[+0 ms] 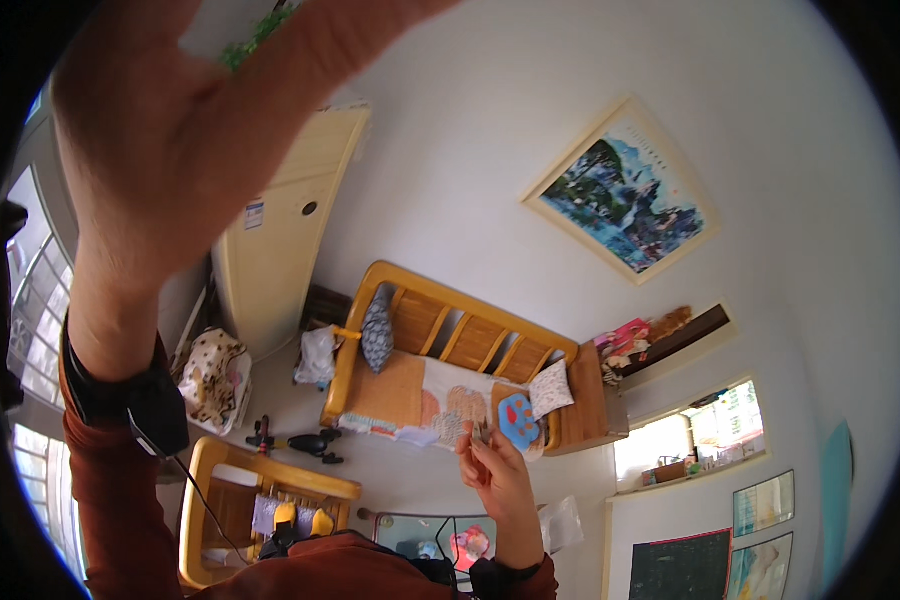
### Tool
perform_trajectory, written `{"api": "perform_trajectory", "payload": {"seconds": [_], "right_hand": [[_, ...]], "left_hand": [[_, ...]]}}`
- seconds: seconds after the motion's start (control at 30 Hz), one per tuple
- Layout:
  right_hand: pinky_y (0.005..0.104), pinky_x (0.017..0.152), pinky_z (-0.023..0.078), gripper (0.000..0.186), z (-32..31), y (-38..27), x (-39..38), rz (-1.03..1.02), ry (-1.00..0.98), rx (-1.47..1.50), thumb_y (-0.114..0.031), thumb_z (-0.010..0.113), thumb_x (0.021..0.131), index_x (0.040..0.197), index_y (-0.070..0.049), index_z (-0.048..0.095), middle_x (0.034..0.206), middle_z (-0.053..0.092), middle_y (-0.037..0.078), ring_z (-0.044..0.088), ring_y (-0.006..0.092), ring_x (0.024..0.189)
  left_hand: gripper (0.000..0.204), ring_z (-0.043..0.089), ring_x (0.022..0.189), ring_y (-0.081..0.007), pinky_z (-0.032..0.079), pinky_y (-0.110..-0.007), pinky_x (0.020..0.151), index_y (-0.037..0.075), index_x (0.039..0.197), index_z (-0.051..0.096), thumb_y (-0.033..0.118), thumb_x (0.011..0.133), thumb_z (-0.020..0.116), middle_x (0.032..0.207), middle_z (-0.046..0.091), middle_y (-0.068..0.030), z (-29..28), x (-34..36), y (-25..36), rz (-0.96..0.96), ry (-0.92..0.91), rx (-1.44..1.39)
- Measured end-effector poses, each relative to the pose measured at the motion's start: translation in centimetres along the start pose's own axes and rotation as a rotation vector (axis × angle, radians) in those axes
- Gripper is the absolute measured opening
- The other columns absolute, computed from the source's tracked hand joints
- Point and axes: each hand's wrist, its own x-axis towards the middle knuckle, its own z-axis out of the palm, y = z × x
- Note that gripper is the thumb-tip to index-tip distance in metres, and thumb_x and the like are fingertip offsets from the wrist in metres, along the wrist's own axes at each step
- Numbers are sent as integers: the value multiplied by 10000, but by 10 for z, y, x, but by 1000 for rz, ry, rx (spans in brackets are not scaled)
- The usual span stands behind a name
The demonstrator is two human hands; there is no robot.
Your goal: The person stands on a chair and connects the ceiling fan's power cord to the ceiling wiring. They use pliers to strip and twist wires, then secure the fan to the ceiling mount. The fan is left hanging and operational at the end.
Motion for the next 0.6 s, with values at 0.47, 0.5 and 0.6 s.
{"api": "perform_trajectory", "payload": {"seconds": [0.47, 0.5, 0.6], "right_hand": [[211, 541, 310, 446, 25, 58, 61, 222, -178, 167, -268, 409, 930, 1256, 33, 459, 940, 577, 118, 416, 87, 641], [210, 542, 308, 456, 24, 62, 62, 245, -188, 193, -278, 410, 929, 1258, 33, 457, 943, 576, 120, 414, 87, 643], [208, 542, 309, 433, 20, 76, 68, 255, -190, 211, -261, 393, 942, 1244, 40, 472, 939, 576, 126, 417, 88, 647]], "left_hand": [[536, 396, 1218, -310, 463, -361, 852, 54, 1254, 385, 175, 794, 635, 1372, 309, -181, -19, -67, -42, -171, -255, 151], [539, 392, 1220, -309, 461, -362, 856, 55, 1258, 378, 176, 798, 631, 1373, 306, -178, -21, -71, -40, -183, -264, 160], [547, 383, 1226, -305, 453, -366, 867, 59, 1273, 359, 180, 808, 621, 1378, 299, -169, -29, -82, -34, -224, -287, 173]]}}
